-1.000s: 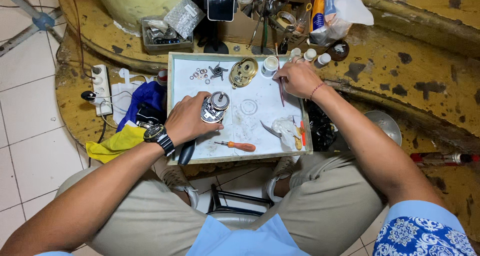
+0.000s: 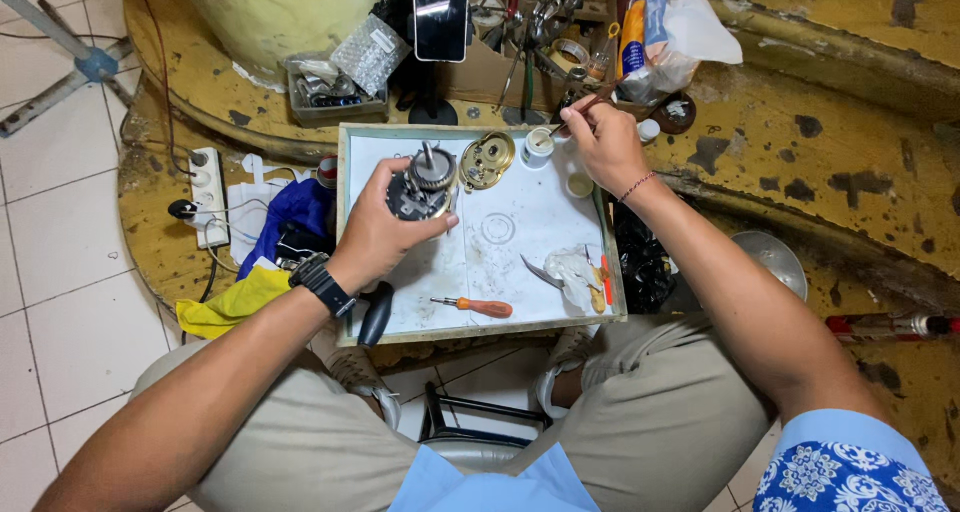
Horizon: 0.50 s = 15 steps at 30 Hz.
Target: The person sits on the floor and applies lubricant to the internal gears of a disassembled fishing reel using a small brush. They rotate the reel body to access different areas and repeatedly dip the brush into a small container of lubricant.
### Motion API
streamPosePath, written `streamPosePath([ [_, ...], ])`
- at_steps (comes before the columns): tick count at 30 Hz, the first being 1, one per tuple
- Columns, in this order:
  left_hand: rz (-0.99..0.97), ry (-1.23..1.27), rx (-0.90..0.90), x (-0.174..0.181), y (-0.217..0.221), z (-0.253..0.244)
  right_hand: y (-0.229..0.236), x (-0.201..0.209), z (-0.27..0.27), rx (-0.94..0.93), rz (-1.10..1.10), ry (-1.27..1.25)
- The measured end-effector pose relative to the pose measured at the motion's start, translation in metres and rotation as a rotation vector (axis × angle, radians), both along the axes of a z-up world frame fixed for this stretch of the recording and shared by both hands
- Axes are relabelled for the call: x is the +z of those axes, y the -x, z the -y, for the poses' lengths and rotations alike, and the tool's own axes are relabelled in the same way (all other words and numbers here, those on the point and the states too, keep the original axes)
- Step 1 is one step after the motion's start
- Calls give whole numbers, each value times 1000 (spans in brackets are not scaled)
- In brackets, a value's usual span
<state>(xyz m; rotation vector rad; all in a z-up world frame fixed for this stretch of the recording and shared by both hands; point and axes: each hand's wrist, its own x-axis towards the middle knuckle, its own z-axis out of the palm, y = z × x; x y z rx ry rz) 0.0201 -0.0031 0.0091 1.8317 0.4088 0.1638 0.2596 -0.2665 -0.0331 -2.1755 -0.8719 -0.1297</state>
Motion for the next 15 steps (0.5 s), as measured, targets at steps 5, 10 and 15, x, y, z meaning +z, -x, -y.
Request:
streamPosePath([
  [5, 165, 156, 61, 14, -7, 3, -6, -7, -5, -40, -74, 25],
  [10, 273, 277, 69, 32, -8, 9, -14, -17, -7, -44, -112, 70],
  [15, 320, 407, 77, 26, -12, 15, -6, -4, -13, -115, -233, -143],
])
